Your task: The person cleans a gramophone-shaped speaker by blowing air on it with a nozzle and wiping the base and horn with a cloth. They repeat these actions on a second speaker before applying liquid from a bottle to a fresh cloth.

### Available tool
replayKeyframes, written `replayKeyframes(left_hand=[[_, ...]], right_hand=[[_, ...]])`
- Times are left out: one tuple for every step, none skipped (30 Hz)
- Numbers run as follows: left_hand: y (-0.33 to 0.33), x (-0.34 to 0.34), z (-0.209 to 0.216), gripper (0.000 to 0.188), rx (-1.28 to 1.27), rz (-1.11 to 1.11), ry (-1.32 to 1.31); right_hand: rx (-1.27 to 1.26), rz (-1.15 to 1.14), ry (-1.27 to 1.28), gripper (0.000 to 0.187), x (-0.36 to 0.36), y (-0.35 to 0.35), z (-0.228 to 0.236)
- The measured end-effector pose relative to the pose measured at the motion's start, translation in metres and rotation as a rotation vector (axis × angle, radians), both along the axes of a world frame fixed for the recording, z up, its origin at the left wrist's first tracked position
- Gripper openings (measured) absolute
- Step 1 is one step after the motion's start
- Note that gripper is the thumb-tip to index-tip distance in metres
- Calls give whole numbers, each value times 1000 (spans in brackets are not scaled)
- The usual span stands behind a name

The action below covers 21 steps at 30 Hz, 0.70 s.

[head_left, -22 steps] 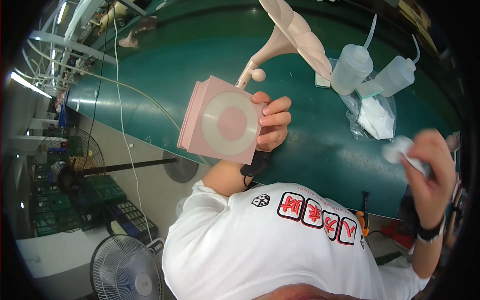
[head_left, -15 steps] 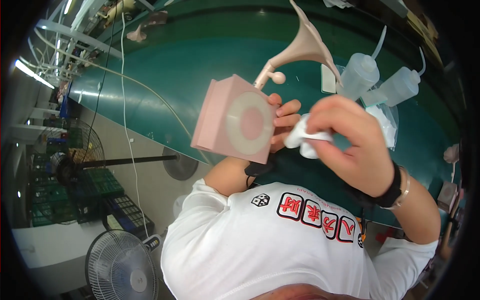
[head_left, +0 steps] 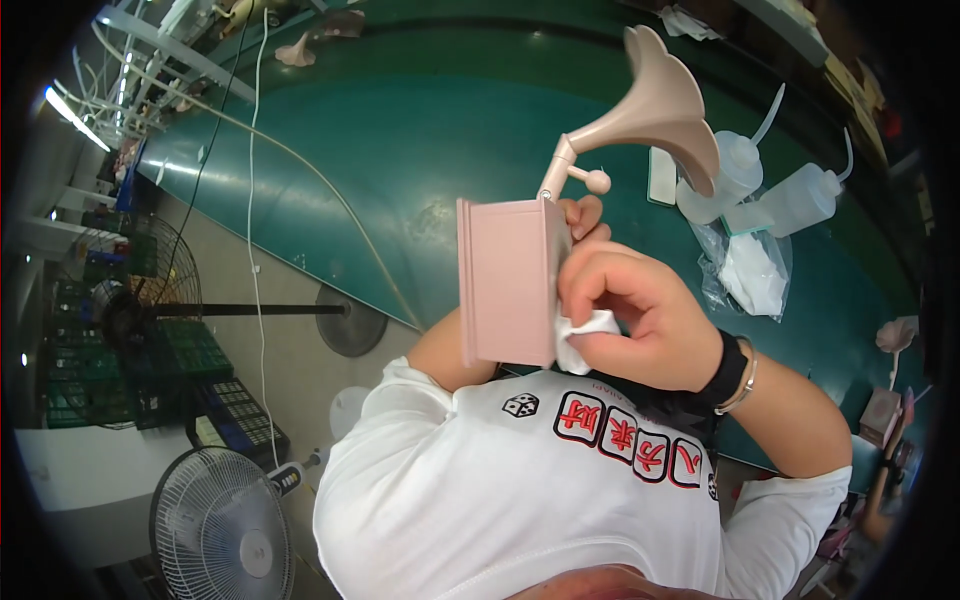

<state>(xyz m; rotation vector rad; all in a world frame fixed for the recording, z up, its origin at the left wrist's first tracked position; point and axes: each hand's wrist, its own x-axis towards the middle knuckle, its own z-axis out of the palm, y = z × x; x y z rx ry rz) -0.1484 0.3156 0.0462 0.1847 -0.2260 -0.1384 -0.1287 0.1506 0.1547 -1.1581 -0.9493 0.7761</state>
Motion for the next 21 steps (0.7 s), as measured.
replayKeyframes(left_hand=[[3, 4, -2, 28, -12, 11, -62], [4, 6, -3, 31, -23, 23, -125], [3, 7, 0, 31, -29, 16, -127], [4, 7, 8, 30, 9, 31, -147], [7, 6, 16, 28, 47, 45, -167], [9, 6, 21, 27, 84, 55, -192], [12, 7, 21, 27, 77, 40, -198], [16, 9, 18, 32, 105, 68, -187], [18, 11, 13, 38, 133, 96, -176], [22, 12, 7, 40, 142, 107, -174], [25, 13, 1, 43, 151, 115, -173], [29, 15, -9, 53, 337, 253, -255], [32, 15, -14, 63, 525, 403, -336], [31, 16, -18, 68, 617, 476, -380], [27, 16, -15, 73, 704, 549, -421], [19, 13, -13, 80, 762, 640, -393], [12, 8, -9, 86, 820, 732, -363], [6, 6, -5, 89, 844, 774, -353], [0, 3, -1, 93, 869, 816, -340], [-4, 1, 1, 93, 862, 815, -301], [-8, -1, 4, 92, 857, 817, -261]], right_hand=[[-38, 4, -91, 20, 5, -7, 2], [-77, 7, -182, 19, 11, -15, 3], [-119, 5, -271, 18, 16, -24, 3], [-125, -3, -273, 18, 20, -32, 0], [-126, -90, -175, 16, 24, -40, -3], [-126, -183, -81, 14, 27, -48, -5], [-124, -277, 13, 13, 30, -55, -5], [-128, -294, 7, 13, 34, -61, -3], [-79, -271, 138, 15, 41, -69, 2], [-30, -244, 267, 18, 46, -75, 8], [22, -216, 396, 21, 47, -80, 13], [19, -238, 388, 21, 45, -85, 18], [-62, -275, 230, 27, 44, -86, 22], [-144, -309, 72, 34, 42, -87, 25], [-187, -332, -8, 37, 39, -87, 26], [-232, -355, -88, 40, 36, -88, 28], [-249, -388, -183, 45, 30, -87, 26], [-267, -423, -280, 50, 25, -87, 24], [-277, -444, -330, 52, 23, -89, 23], [-287, -464, -380, 54, 22, -90, 23], [-242, -543, -567, 55, 22, -91, 22]])
